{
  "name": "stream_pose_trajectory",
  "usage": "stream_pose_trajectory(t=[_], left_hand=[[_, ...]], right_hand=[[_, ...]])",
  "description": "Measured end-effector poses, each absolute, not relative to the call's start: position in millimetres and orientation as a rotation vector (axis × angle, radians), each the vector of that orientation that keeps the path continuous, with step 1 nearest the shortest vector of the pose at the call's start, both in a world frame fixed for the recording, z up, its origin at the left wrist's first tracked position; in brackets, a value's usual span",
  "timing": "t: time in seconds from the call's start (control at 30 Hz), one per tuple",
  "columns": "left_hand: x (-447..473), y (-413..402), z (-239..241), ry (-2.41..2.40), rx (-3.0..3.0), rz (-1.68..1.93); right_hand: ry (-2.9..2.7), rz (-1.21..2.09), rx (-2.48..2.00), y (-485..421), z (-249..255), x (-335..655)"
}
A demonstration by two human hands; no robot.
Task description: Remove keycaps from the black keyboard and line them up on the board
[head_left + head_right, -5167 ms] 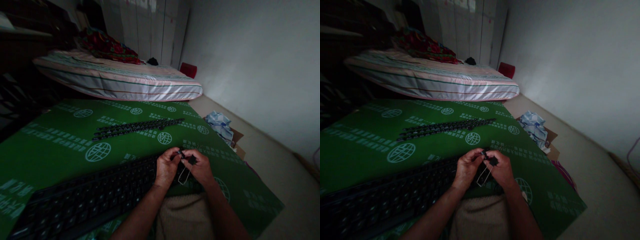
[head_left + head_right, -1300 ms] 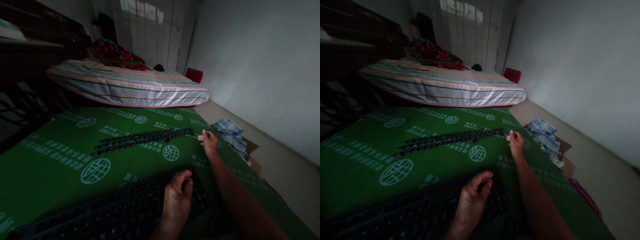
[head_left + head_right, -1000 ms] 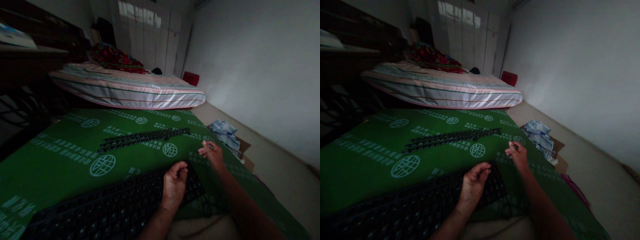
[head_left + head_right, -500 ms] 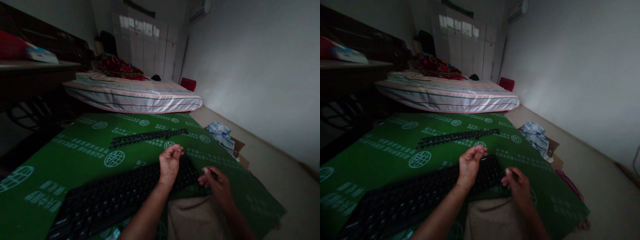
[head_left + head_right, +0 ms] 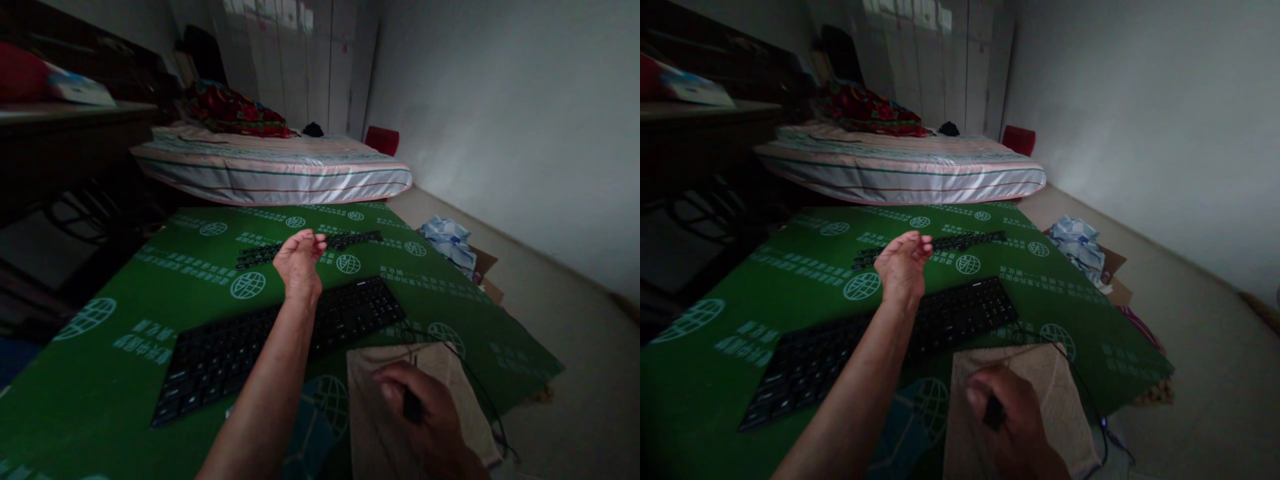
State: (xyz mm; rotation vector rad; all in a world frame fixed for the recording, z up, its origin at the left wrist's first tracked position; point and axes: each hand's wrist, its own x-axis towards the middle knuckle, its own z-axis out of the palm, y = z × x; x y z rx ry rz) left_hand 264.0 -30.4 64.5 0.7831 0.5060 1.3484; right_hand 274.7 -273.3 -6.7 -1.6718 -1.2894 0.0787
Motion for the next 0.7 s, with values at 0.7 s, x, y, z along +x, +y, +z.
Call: stream_pose_trajectory(t=[0.7], left_hand=[[193,-10,68,0.615,1.183,1.414]], right_hand=[[-1.963,-0.007,-1.467,-238,-61,204]])
